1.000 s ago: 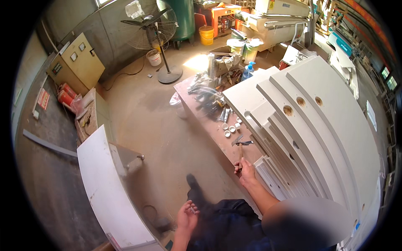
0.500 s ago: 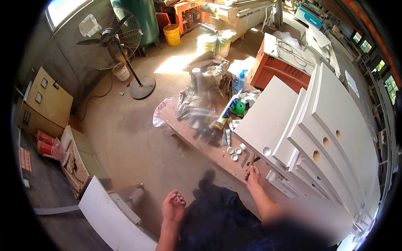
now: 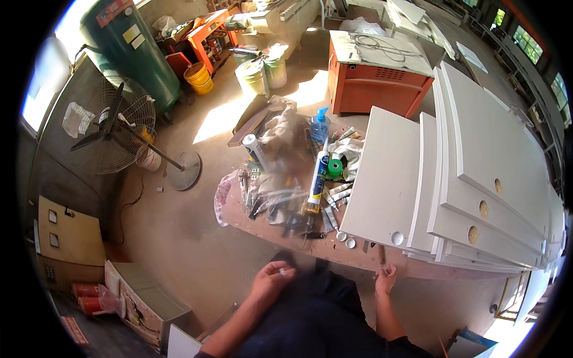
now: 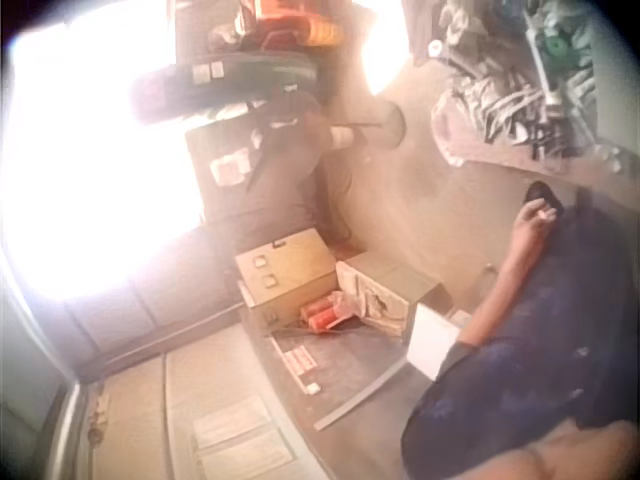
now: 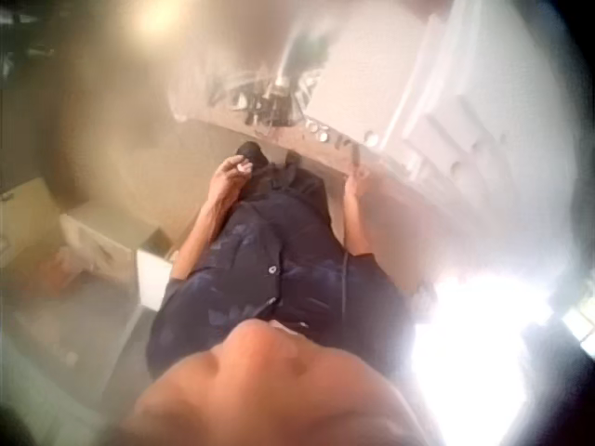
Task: The person uses a hammer to tap wooden dowels into pre-drilled holes on stacked white cabinet doors. They then use a pneumatic nail gun to fasten the dowels and apply sealant from a caulking gun into the holes.
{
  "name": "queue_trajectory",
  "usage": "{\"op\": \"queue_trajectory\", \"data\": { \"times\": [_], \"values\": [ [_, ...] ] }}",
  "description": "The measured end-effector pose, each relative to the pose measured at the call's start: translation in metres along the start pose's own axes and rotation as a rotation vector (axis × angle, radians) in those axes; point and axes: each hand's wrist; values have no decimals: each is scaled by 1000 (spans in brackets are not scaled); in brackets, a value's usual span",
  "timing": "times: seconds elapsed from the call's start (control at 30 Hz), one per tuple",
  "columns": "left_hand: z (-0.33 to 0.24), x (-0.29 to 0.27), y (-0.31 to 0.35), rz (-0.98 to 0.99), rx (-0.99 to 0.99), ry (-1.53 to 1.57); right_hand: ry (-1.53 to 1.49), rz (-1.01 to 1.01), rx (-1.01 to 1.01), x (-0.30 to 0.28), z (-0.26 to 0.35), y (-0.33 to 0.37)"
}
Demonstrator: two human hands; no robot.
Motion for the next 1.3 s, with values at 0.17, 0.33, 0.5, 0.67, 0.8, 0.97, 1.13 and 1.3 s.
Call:
{"op": "queue_trajectory", "data": {
  "times": [0.17, 0.33, 0.5, 0.67, 0.8, 0.97, 1.13, 1.3],
  "values": [
    [-51, 22, -62, 270, -217, -313, -183, -225, 161, 5, -6, 108],
    [-78, 36, -117, 614, -255, -986, -326, -143, 469, 41, -41, 223],
    [-26, 20, -226, 882, 346, -1691, -140, -41, 481, 108, -45, 319],
    [24, 51, -306, 843, 609, -1578, 289, -84, 451, 125, -146, 379],
    [29, 76, -314, 849, 418, -1706, 199, -158, 554, 139, -107, 401],
    [15, 72, -287, 961, 360, -1587, 145, -180, 451, 139, -127, 408],
    [-21, -20, -240, 916, 186, -1298, 165, -151, 502, 130, -102, 388],
    [-51, -149, -195, 752, 1, -1506, 169, -91, 599, 131, -29, 363]
  ]
}}
Point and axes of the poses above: each hand's wrist, its own y-axis away from the middle knuckle, its own x-axis out of the palm, z = x × y, and after that the axes turned 13 degrees about z, right-handed
